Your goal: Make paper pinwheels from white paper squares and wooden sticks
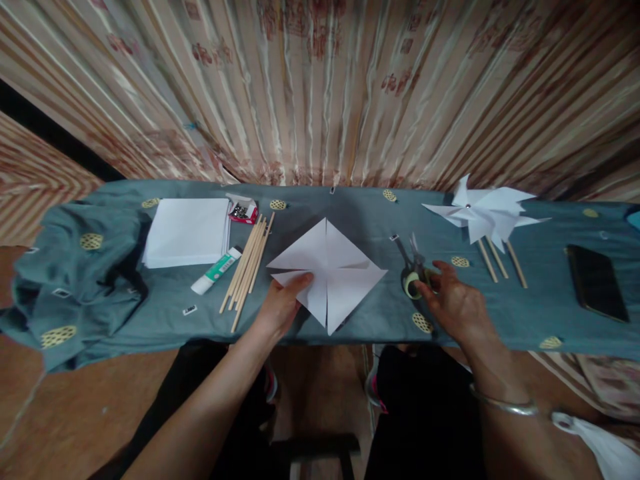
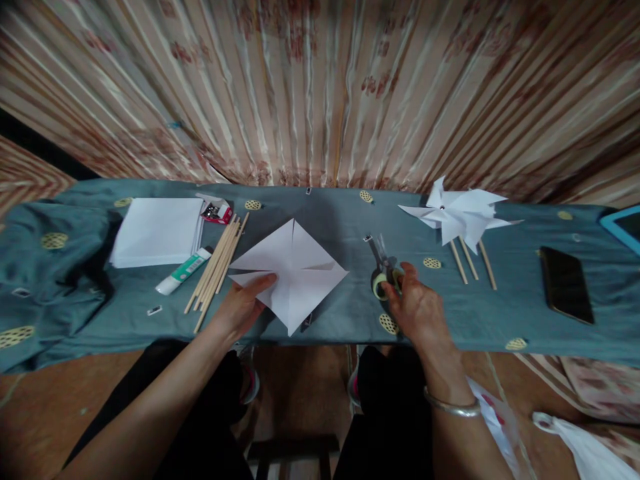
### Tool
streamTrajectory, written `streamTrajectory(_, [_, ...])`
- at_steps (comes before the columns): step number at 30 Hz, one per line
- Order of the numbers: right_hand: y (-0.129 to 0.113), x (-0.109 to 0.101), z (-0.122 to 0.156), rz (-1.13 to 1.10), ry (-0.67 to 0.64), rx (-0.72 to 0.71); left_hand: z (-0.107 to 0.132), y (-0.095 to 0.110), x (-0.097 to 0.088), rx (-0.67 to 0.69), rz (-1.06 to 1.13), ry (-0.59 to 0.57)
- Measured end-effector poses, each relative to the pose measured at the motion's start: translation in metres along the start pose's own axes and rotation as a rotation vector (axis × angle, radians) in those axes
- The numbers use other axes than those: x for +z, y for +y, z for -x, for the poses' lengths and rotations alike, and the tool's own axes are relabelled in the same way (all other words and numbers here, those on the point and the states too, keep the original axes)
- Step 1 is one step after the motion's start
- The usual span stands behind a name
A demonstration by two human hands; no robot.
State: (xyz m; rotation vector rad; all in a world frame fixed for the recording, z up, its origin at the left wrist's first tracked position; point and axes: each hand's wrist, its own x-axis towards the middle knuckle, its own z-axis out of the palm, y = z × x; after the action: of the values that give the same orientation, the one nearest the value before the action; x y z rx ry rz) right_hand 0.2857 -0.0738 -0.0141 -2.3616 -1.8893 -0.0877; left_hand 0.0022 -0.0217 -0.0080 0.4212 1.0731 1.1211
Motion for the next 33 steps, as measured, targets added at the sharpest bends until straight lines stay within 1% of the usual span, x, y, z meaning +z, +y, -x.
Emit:
streamTrajectory(5, [0.001,0.002,0.0,0.023,0.012,-0.015,-0.004,-0.011,-0.004,0.001,-0.075,-0.005])
streamTrajectory(9, [0.0,0.001,-0.001,0.047,0.012,-0.022,-0.007,-0.019,-0.007,0.033,-0.192,-0.018])
streamTrajectory(12, [0.002,0.001,-0.002,0.056,0.02,-0.036,-0.008,-0.022,-0.009,0.043,-0.265,-0.031])
streamTrajectory(14, [0.004,0.0,-0.003,0.062,0.05,-0.05,-0.008,-0.021,-0.009,0.066,-0.319,-0.041])
streamTrajectory(17, [0.0,-0.001,-0.005,0.012,0.148,-0.08,-0.008,-0.018,-0.009,0.136,-0.467,-0.084])
streamTrajectory(19, [-0.01,0.0,-0.005,-0.093,0.224,-0.144,-0.008,-0.016,-0.009,0.181,-0.555,-0.131])
streamTrajectory(22, [-0.035,0.003,-0.002,-0.273,0.285,-0.299,-0.009,-0.014,-0.011,0.211,-0.625,-0.179])
streamTrajectory(24, [-0.055,0.007,0.002,-0.347,0.252,-0.426,-0.009,-0.013,-0.012,0.215,-0.66,-0.202])
streamTrajectory(26, [-0.071,0.012,0.005,-0.403,0.223,-0.515,-0.01,-0.013,-0.012,0.224,-0.675,-0.223])
streamTrajectory(29, [-0.085,0.016,0.006,-0.445,0.191,-0.531,-0.011,-0.013,-0.011,0.221,-0.66,-0.234])
streamTrajectory(33, [-0.087,0.018,0.003,-0.48,0.182,-0.501,-0.012,-0.013,-0.01,0.214,-0.667,-0.215])
